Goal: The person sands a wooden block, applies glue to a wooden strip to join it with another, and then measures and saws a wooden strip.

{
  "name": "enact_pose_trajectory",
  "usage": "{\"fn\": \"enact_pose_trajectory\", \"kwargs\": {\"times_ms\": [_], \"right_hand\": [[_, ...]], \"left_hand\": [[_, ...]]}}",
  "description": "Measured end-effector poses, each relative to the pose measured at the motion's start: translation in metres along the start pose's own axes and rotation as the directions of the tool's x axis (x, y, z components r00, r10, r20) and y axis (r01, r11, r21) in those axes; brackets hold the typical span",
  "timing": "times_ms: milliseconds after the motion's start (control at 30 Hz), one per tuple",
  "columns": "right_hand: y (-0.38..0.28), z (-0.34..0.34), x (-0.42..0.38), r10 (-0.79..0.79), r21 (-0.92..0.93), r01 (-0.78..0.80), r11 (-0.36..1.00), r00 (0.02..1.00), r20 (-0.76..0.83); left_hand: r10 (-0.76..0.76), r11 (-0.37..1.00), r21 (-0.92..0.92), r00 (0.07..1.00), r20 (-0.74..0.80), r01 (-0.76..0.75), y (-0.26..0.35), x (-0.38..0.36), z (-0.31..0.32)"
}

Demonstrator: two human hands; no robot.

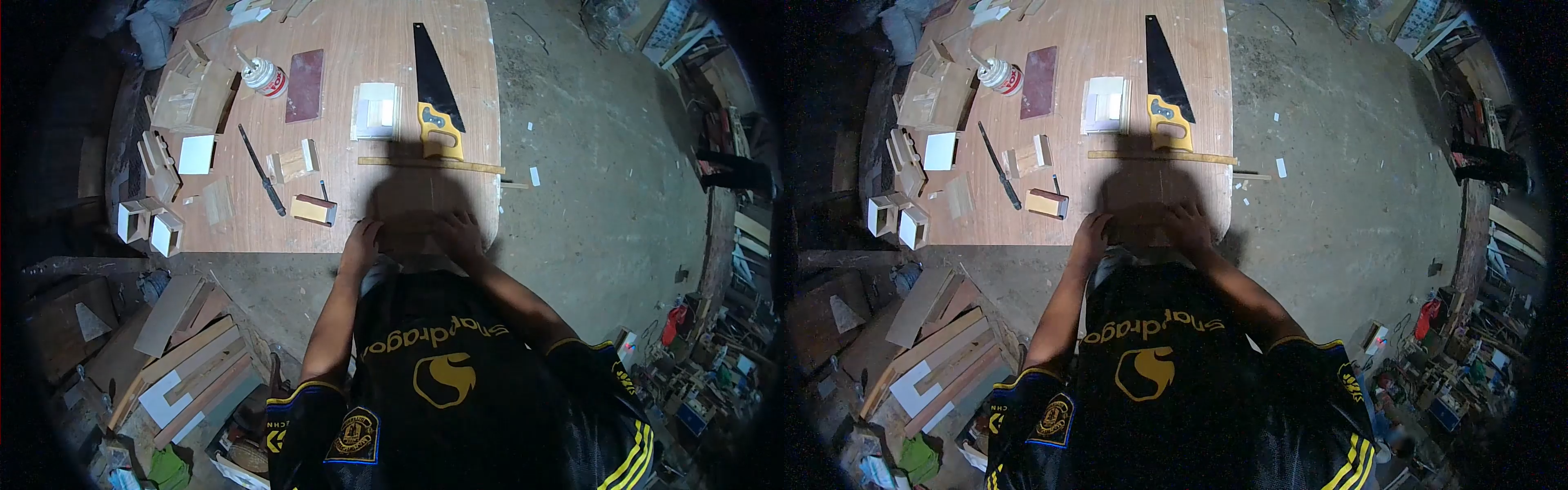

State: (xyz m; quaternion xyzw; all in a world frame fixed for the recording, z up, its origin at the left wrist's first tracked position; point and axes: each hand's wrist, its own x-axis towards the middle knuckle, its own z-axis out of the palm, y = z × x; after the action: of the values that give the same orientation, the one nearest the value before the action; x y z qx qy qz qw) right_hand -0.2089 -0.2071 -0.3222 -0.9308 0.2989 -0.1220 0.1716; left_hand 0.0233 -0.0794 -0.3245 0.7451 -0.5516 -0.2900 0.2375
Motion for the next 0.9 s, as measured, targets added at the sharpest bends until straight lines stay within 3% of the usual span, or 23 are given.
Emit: {"fn": "enact_pose_trajectory", "kwargs": {"times_ms": [267,400,467,667,900], "right_hand": [[-0.001,0.009,-0.002,0.078,-0.013,-0.080,0.997,0.991,-0.106],[-0.002,0.006,-0.003,0.079,-0.039,-0.084,0.996,0.992,-0.097],[0.001,0.009,-0.004,0.006,-0.026,-0.007,1.000,1.000,-0.017],[-0.007,0.003,-0.001,0.085,0.038,-0.081,0.996,0.988,-0.131],[0.001,0.013,-0.001,0.082,0.049,-0.076,0.996,0.990,-0.117]], "left_hand": [[0.022,1.000,0.008,1.000,-0.015,-0.022,-0.004,0.000,0.001],[0.024,0.999,0.047,0.999,0.030,-0.026,-0.006,0.002,-0.001],[0.024,0.998,0.062,0.998,0.051,-0.027,-0.003,0.003,-0.003],[0.021,0.997,0.073,0.999,0.042,-0.025,-0.002,0.005,-0.002],[0.049,0.996,0.069,0.998,0.033,-0.051,-0.003,0.006,0.002]]}}
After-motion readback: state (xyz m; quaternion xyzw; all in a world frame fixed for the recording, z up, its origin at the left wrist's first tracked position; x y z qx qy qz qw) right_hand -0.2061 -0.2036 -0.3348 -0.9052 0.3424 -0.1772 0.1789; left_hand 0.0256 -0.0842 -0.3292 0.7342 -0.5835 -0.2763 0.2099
